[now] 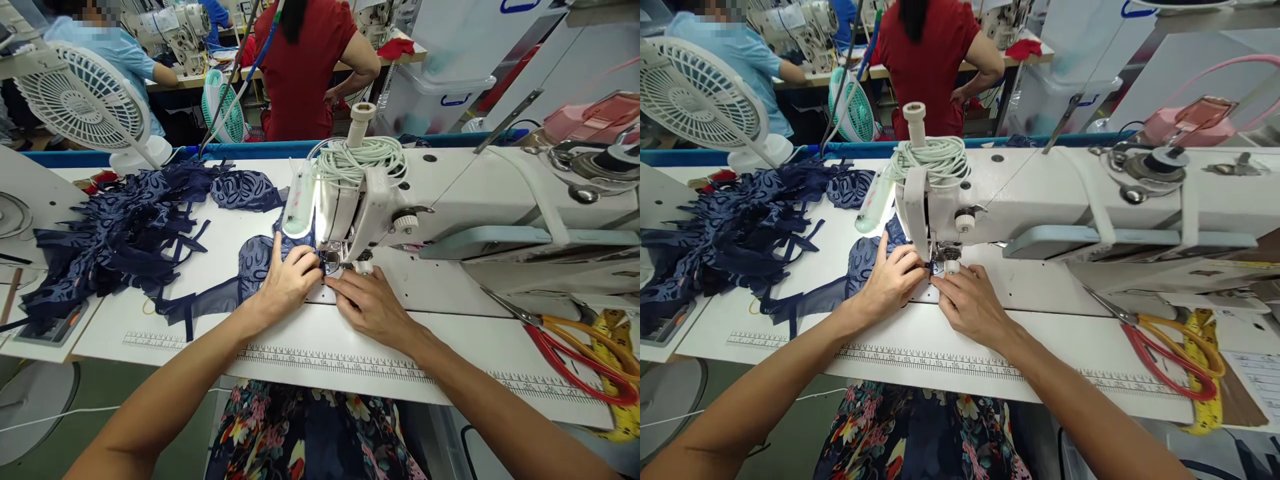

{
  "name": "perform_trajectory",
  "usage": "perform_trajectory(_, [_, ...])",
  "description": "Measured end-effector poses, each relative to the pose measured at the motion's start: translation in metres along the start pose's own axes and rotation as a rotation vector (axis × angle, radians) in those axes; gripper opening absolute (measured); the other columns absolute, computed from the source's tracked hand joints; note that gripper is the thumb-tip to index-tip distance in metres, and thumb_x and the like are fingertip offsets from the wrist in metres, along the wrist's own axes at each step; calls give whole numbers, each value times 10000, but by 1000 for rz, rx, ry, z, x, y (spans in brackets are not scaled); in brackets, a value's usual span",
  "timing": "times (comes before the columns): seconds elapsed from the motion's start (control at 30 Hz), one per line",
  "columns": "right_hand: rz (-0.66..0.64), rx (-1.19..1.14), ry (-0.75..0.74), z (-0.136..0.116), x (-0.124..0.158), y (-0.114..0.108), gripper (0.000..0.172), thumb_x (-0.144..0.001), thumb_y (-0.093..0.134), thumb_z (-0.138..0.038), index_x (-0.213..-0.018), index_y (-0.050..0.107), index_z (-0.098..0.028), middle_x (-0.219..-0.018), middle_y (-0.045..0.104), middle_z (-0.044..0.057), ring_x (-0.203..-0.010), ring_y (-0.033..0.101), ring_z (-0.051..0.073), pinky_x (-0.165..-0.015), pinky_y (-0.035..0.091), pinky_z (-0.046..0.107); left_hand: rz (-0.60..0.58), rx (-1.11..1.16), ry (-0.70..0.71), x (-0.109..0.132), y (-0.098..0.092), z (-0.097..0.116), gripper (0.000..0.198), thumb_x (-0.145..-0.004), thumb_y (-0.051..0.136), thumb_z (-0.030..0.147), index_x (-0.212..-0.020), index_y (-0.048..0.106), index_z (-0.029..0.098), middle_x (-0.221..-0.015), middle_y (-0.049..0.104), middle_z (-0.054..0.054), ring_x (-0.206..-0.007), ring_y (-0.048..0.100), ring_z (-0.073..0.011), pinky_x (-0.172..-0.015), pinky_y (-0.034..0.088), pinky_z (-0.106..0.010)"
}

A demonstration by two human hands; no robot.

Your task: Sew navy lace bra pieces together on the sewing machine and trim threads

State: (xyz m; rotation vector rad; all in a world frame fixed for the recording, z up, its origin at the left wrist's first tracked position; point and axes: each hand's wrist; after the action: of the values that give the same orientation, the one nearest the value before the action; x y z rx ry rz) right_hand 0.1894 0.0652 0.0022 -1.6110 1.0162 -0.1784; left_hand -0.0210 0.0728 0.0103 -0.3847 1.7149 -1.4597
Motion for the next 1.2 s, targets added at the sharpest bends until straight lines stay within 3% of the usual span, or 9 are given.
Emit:
perform_trajectory(0.1, [64,-33,38,3,0,2,333,-943,411,-126,-1168,652,-171,-843,672,49,-766,552,176,-806,341,361,17,-33,37,4,3,4,240,-913,443,62,-945,652,176,-1081,658,-63,-1195,521,-247,-1134,65,-701])
perform_trajectory(0.23, [-3,60,6,6,-4,3,369,-952,374,-133,-1226,620,-160,-786,665,45,-750,553,189,-813,355,377,-10,51,37,7,-2,0,297,-901,405,9,-1030,633,147,-1026,674,-70,-1067,616,-210,-1132,48,-709])
perform_trajectory(0.33, [-51,176,-72,7,-8,0,376,-944,381,-127,-1250,599,-139,-789,690,64,-762,573,207,-839,368,407,-65,240,70,6,-9,-13,302,-904,426,14,-1117,602,137,-1015,687,-69,-1008,651,-178,-1164,198,-607])
perform_trajectory(0.43, [-90,251,-133,7,-10,-2,387,-909,451,-118,-1265,595,-173,-889,716,84,-832,607,232,-881,382,435,-72,340,151,4,-11,-24,273,-898,433,7,-1043,625,135,-989,703,-76,-1003,660,-176,-1101,387,-480])
perform_trajectory(0.6, [11,265,-87,8,-3,5,393,-896,464,-101,-1252,603,-193,-973,724,85,-908,625,244,-841,421,430,53,187,188,4,-4,-20,302,-934,386,24,-1040,643,141,-961,722,-88,-921,678,-180,-1037,436,-511])
perform_trajectory(0.73, [9,225,-83,12,2,11,396,-888,464,-127,-1210,624,-294,-1066,720,51,-940,638,237,-723,463,391,165,95,167,8,-1,-10,273,-920,426,3,-954,659,140,-853,732,-66,-826,680,-163,-977,483,-477])
perform_trajectory(0.83, [15,145,-26,13,3,10,356,-894,461,-166,-1169,641,-303,-985,734,51,-878,650,242,-654,477,381,200,79,146,8,0,-9,283,-903,443,-7,-914,667,165,-854,741,-52,-817,681,-155,-951,507,-443])
perform_trajectory(1.0, [3,93,35,12,3,7,414,-850,492,-103,-1198,631,-279,-900,722,65,-899,638,242,-743,470,382,218,104,131,5,4,-14,251,-916,468,39,-1065,645,136,-958,746,-76,-860,685,-169,-960,513,-448])
perform_trajectory(1.2, [33,129,56,10,-6,7,232,-854,503,-118,-973,680,-210,-733,650,52,-752,579,211,-706,421,376,141,129,69,4,4,-18,296,-931,431,61,-1128,632,149,-805,723,-55,-869,671,-192,-919,529,-475])
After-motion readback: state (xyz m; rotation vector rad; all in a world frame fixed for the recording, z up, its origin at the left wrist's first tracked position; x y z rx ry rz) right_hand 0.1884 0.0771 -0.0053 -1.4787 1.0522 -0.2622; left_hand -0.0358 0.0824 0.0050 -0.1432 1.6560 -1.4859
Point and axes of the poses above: each hand's wrist, its own x-axis away from the middle knuckle, its own y-axis out of the palm, z = x × y
